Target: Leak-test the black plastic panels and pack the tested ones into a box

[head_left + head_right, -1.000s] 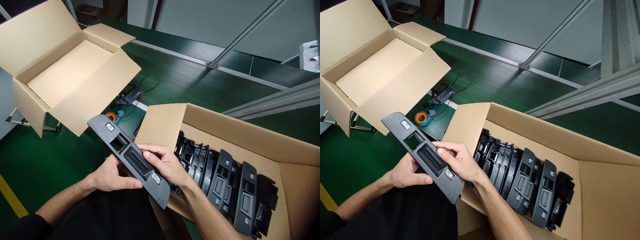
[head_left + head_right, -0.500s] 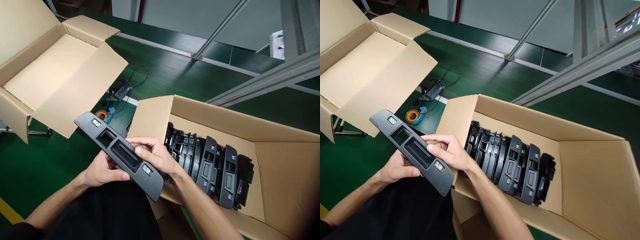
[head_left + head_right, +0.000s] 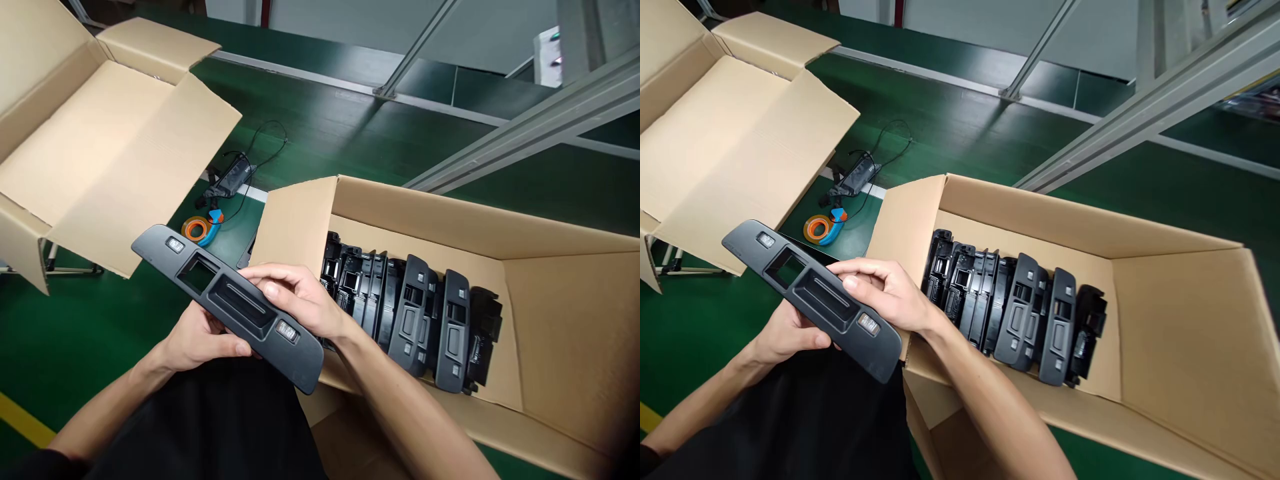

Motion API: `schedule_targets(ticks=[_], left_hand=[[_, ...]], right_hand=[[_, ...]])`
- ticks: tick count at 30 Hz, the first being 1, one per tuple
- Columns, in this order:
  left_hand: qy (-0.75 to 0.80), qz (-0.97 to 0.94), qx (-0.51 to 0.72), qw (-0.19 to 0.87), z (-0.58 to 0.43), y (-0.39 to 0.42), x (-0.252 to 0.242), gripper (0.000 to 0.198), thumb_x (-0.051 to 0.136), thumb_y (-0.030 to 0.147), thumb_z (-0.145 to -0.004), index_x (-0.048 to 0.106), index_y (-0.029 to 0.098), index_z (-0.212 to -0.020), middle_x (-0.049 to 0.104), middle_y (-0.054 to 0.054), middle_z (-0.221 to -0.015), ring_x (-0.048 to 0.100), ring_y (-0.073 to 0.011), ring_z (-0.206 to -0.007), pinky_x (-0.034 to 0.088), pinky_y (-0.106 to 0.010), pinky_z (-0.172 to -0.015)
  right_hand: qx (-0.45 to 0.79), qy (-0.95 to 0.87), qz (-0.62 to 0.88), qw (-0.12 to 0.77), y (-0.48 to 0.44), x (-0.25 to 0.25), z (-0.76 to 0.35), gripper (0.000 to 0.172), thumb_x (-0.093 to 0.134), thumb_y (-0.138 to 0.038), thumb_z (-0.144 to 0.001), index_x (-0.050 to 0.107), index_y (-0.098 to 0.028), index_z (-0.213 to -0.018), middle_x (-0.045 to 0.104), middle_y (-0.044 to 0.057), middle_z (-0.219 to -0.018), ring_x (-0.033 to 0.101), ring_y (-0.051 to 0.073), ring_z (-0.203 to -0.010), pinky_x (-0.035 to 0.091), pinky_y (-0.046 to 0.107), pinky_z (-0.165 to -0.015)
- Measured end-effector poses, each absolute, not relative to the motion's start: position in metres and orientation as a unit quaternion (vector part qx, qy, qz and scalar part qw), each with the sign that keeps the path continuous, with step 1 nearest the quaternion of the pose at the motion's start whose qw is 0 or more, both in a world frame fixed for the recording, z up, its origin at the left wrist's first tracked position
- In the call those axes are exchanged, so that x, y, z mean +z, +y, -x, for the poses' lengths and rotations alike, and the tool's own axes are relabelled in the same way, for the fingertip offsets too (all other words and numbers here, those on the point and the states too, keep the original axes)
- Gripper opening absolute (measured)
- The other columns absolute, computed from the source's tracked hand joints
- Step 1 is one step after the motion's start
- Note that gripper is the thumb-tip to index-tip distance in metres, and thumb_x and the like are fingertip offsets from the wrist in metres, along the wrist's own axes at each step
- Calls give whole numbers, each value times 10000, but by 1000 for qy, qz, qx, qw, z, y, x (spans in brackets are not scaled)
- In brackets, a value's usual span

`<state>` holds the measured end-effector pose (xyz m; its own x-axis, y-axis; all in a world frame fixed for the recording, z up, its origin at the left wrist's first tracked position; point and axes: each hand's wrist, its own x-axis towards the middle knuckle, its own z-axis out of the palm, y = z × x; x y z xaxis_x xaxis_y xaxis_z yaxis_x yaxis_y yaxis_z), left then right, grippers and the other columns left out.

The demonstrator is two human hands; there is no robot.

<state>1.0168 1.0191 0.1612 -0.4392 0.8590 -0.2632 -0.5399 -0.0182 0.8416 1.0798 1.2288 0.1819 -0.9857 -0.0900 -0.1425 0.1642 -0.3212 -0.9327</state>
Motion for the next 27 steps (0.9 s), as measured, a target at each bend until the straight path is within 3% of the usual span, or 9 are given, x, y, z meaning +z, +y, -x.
schedule_targets(ticks=[3,11,13,16,19,24,27], left_hand=[[493,-166,696,495,-1016,1019,161,267,960,360,-775,796,174,-873,812,-34,-796,775,-199,-746,668,-306,-755],[510,-168,698,474,-1018,1014,155,443,956,348,-759,760,204,-1130,836,-55,-1014,786,-236,-941,648,-340,-874],[524,-162,702,453,-1014,1012,150,437,910,370,-788,741,190,-1148,829,-73,-1051,781,-251,-973,638,-351,-886],[644,-151,648,378,-990,1009,135,382,770,401,-840,686,179,-1140,803,-85,-1083,761,-261,-1016,613,-363,-911],[791,-136,515,302,-953,1010,111,332,639,345,-865,608,203,-1163,769,-63,-1076,733,-245,-1004,582,-360,-913],[845,-133,400,329,-906,1031,59,316,590,282,-953,579,191,-1256,744,-59,-927,717,-270,-865,557,-413,-859],[841,-162,347,382,-895,1056,27,338,650,338,-1011,622,165,-1300,749,-87,-1062,729,-268,-968,585,-471,-937]], right_hand=[[-800,595,-27,73,1230,183,-1080,527,734,-655,-969,801,-212,-1247,815,81,-1218,768,243,-1105,614,359,-978],[-758,648,-8,71,1229,180,-1082,539,649,-644,-1018,769,-201,-1300,799,83,-1116,752,228,-976,614,351,-856],[-670,742,-29,19,1231,176,-1081,492,583,-596,-1060,763,-209,-1305,785,97,-1118,737,241,-996,606,394,-912],[-384,909,-126,-106,1241,162,-1080,447,573,-493,-1058,732,-196,-1352,726,171,-1292,647,344,-1246,497,551,-1129],[-153,967,-174,-104,1257,139,-1080,501,604,-343,-989,668,-113,-1429,570,269,-1524,464,464,-1459,455,668,-1153],[-76,988,-125,-59,1274,113,-1082,454,544,-110,-895,748,-86,-1300,623,249,-1464,410,448,-1537,531,603,-1141],[-76,987,-126,-70,1275,110,-1082,435,535,-90,-882,786,-106,-1237,672,224,-1397,433,454,-1522,542,619,-1136]])
